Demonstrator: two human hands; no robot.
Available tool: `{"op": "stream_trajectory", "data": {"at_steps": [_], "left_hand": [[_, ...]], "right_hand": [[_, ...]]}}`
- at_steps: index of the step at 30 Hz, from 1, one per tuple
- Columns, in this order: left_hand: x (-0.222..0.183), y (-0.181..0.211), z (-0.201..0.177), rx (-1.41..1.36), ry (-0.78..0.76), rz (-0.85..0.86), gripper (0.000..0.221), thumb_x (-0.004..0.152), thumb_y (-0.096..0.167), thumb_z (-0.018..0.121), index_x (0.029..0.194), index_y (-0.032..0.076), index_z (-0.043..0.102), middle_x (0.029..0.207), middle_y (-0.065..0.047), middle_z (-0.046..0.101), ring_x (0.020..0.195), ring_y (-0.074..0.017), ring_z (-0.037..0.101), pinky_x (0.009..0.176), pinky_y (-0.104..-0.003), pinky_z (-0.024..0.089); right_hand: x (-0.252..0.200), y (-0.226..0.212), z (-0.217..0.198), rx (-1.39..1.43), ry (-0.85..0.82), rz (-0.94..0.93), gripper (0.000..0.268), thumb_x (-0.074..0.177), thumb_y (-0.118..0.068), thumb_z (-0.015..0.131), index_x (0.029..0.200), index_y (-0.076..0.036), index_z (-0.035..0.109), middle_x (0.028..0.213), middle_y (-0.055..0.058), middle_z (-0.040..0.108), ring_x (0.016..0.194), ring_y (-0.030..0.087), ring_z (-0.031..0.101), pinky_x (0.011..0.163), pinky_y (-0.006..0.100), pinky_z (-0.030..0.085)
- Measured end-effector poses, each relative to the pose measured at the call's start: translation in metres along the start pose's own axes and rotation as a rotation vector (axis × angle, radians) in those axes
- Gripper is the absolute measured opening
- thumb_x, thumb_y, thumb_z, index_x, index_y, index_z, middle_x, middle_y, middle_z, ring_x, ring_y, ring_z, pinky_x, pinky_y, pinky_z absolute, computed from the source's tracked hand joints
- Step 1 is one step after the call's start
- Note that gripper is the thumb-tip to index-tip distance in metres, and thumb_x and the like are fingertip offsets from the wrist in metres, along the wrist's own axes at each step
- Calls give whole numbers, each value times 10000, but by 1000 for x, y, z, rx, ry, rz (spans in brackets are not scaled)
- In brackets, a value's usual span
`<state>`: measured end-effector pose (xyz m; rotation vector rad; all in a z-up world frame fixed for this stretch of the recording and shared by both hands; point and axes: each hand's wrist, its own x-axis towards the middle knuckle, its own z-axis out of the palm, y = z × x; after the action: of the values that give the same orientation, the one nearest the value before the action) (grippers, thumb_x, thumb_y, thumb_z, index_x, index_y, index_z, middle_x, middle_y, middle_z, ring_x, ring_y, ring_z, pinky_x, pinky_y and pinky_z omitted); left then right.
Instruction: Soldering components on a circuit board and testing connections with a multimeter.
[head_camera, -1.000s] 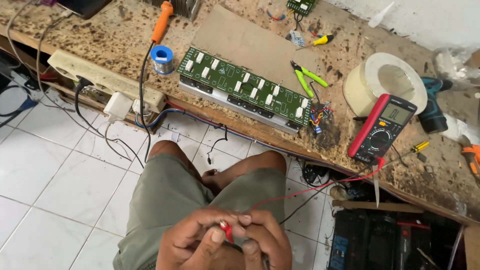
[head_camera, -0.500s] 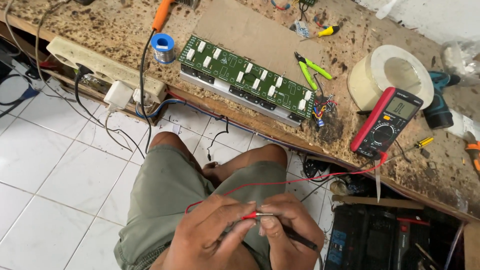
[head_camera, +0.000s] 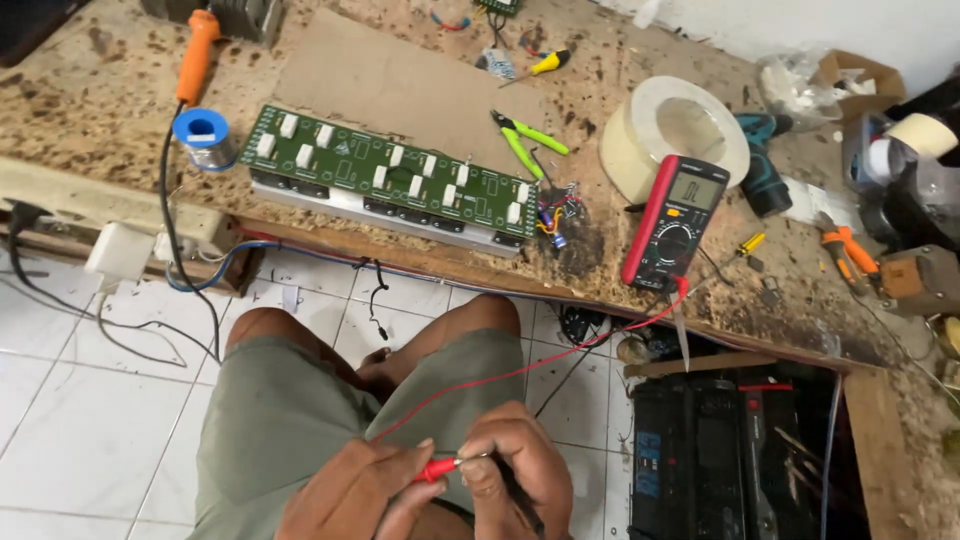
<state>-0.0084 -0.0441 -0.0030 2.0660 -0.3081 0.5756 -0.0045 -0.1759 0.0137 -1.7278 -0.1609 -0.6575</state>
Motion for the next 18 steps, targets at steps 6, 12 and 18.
{"op": "stream_trajectory", "data": {"at_steps": [6,12,18], "left_hand": [[-14,-35,-1,-475,-509,-445,352,885,460,697,776,186,890,645,76,798,574,-42,685,520,-256,551],[21,-20,0,278,-1119,-760,297,757,741,527,906,671,774,790,387,705,814,225,657,789,-39,466],[-91,-168,49,-665,-955,-707,554,853,404,749,1361,184,721,1349,24,843,1235,-70,807,1025,-245,593]], "right_hand": [[-6,-3,-8,0,-9,91,309,1007,-330,609,799,-110,666,712,88,622,599,166,556,583,298,455],[-4,1,-7,-37,-2,22,351,1020,-360,601,805,-86,651,705,88,595,597,179,527,574,315,433],[-2,-10,-17,4,-86,257,245,973,-330,663,869,-113,710,766,79,625,610,191,580,592,333,477]]}}
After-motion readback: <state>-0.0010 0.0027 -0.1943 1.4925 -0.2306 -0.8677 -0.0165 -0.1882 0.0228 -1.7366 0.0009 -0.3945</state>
